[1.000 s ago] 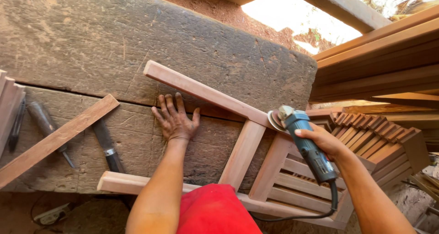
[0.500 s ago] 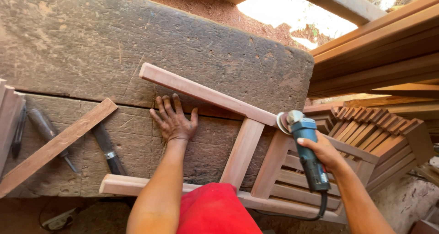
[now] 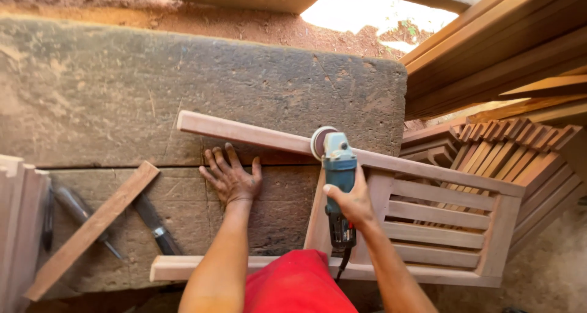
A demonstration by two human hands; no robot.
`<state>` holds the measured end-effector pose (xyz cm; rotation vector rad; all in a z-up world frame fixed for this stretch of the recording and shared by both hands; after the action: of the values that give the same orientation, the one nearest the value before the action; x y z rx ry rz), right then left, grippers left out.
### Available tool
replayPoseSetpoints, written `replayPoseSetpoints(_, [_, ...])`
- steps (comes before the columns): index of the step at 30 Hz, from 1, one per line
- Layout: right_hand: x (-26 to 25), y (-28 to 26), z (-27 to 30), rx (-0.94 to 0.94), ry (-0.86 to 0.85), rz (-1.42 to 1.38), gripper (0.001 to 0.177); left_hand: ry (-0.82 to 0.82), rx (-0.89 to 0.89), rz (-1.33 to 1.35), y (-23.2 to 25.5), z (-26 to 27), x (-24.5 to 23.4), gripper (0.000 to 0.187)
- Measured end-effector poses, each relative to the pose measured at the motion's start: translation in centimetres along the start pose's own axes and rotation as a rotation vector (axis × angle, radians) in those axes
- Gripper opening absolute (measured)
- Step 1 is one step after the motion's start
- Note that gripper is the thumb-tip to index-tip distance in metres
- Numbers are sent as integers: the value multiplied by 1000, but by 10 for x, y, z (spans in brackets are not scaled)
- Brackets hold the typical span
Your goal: The person positions a wooden chair frame on a workbench and uses an angle grinder with a sanding disc to smooth the surfaces. They systematically sand the legs, crossbars, and slats of the chair frame while holding the tool with both hands.
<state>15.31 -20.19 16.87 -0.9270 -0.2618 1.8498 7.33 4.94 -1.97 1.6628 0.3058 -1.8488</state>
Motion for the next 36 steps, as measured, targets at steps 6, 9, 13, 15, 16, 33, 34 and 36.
replayPoseSetpoints(6, [0, 26, 13, 107, 99, 152, 108, 83, 28, -50, 2, 0, -1, 94])
replayPoseSetpoints(9, [-9, 36, 12, 106, 109, 162, 105, 93, 44, -54, 4, 1, -6, 91])
replayPoseSetpoints(13, [-23, 51, 12, 114, 149, 88, 104, 92, 63, -85, 3, 2, -2, 92])
replayPoseSetpoints(15, [-35, 67, 11, 162, 184, 96, 103, 79, 42, -74, 3, 2, -5, 92])
replayPoseSetpoints(16, [-41, 78, 11, 168, 185, 86, 103, 78, 53, -80, 5, 2, -4, 92])
replayPoseSetpoints(33, [-132, 126, 14, 138, 367, -21, 94, -82, -27, -152, 4, 1, -1, 92])
replayPoseSetpoints(34, [-128, 120, 15, 141, 367, -24, 94, -81, -24, -155, 5, 1, -1, 92])
replayPoseSetpoints(36, [-112, 105, 15, 131, 304, -7, 98, -104, -42, -164, 3, 1, 0, 93])
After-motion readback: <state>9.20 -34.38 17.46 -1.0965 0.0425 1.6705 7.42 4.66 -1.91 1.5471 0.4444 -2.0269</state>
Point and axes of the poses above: each hand's wrist, its own z-axis away from the middle knuckle, its own x-axis out of the palm, y = z × x, the point moved 9 cm from there along -z, towards the middle knuckle, and after that the axes turned 2 degrees about -z, right-handed, at the moved point
